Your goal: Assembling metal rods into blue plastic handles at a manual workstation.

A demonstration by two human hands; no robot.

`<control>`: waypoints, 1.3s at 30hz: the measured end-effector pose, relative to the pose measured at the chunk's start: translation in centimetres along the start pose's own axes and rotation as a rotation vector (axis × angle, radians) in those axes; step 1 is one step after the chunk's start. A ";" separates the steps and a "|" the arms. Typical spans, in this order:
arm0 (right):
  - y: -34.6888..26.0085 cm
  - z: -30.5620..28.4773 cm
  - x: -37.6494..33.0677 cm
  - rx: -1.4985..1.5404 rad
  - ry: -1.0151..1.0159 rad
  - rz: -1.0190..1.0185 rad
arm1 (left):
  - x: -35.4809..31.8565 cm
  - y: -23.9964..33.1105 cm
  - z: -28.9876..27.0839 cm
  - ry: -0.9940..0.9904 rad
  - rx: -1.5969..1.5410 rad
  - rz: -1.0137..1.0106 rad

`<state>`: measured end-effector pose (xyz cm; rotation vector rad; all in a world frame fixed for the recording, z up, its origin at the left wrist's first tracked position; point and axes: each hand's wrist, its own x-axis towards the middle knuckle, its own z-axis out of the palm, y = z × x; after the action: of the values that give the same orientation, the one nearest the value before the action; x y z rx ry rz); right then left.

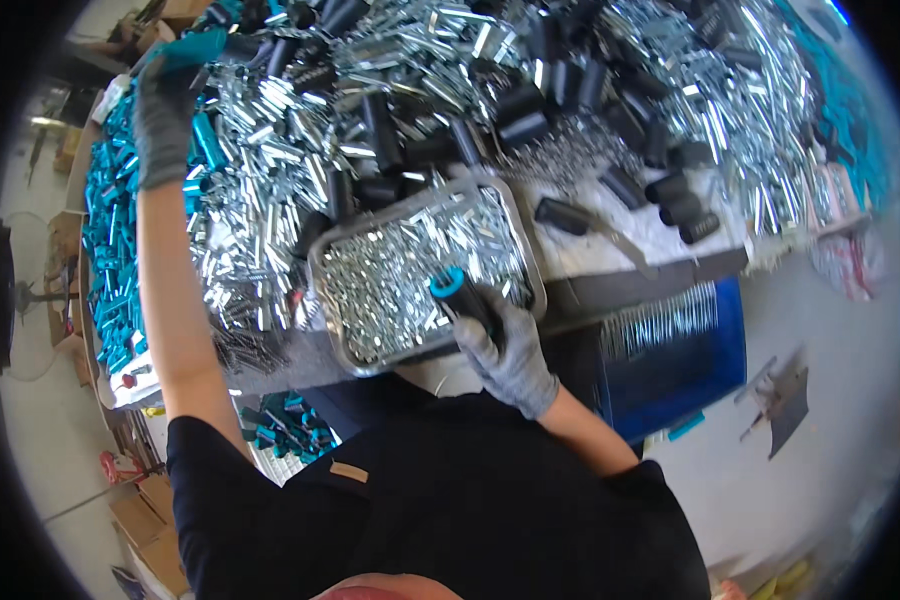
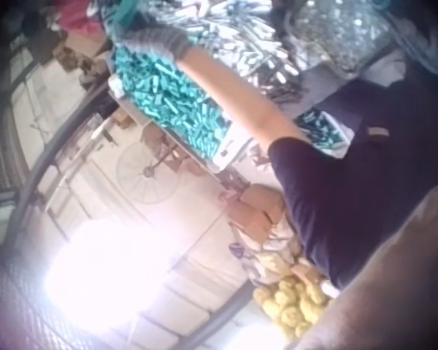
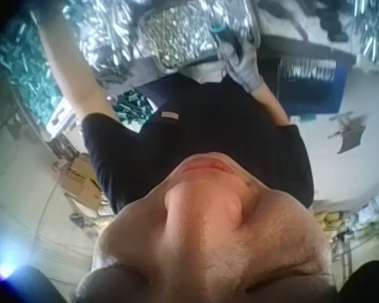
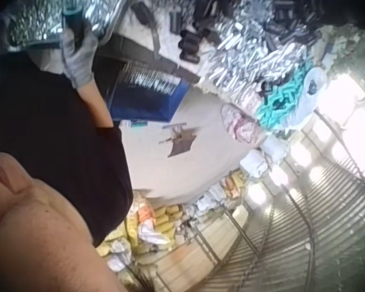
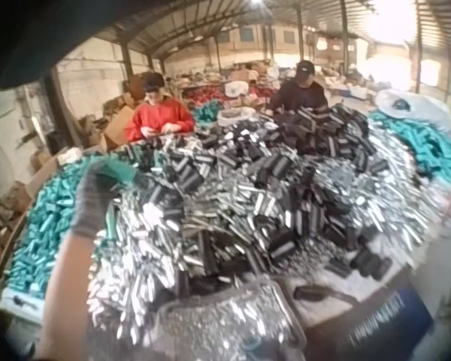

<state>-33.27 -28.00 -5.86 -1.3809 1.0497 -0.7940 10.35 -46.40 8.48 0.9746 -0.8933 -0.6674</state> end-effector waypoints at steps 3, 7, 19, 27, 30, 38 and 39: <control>-1.3 0.4 0.6 0.320 -0.064 0.087 | -9.6 1.9 3.4 -0.504 0.241 -0.001; -3.3 0.1 0.0 0.291 -0.057 0.038 | -21.3 3.7 8.4 -0.717 0.130 -0.267; -4.9 -0.9 -2.3 -0.279 -0.141 -0.235 | -23.2 9.7 8.6 -1.201 0.915 -0.382; -5.5 -0.4 -2.8 -0.548 -0.345 -0.382 | -23.5 12.3 9.4 -1.362 1.266 -0.228; -6.8 0.1 -2.9 -0.505 -0.390 -0.319 | -23.4 12.2 10.4 -1.487 1.264 -0.379; -5.1 2.0 -2.7 0.068 -0.115 -0.148 | -21.1 7.2 7.4 -0.816 0.650 -0.211; -6.0 2.0 -2.8 0.178 -0.143 -0.084 | -22.1 8.0 9.1 -0.712 0.566 -0.298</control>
<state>-31.61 -25.13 0.22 -1.3158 0.7953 -0.8177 -7.59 -28.86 10.95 1.4224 -1.6395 -1.0795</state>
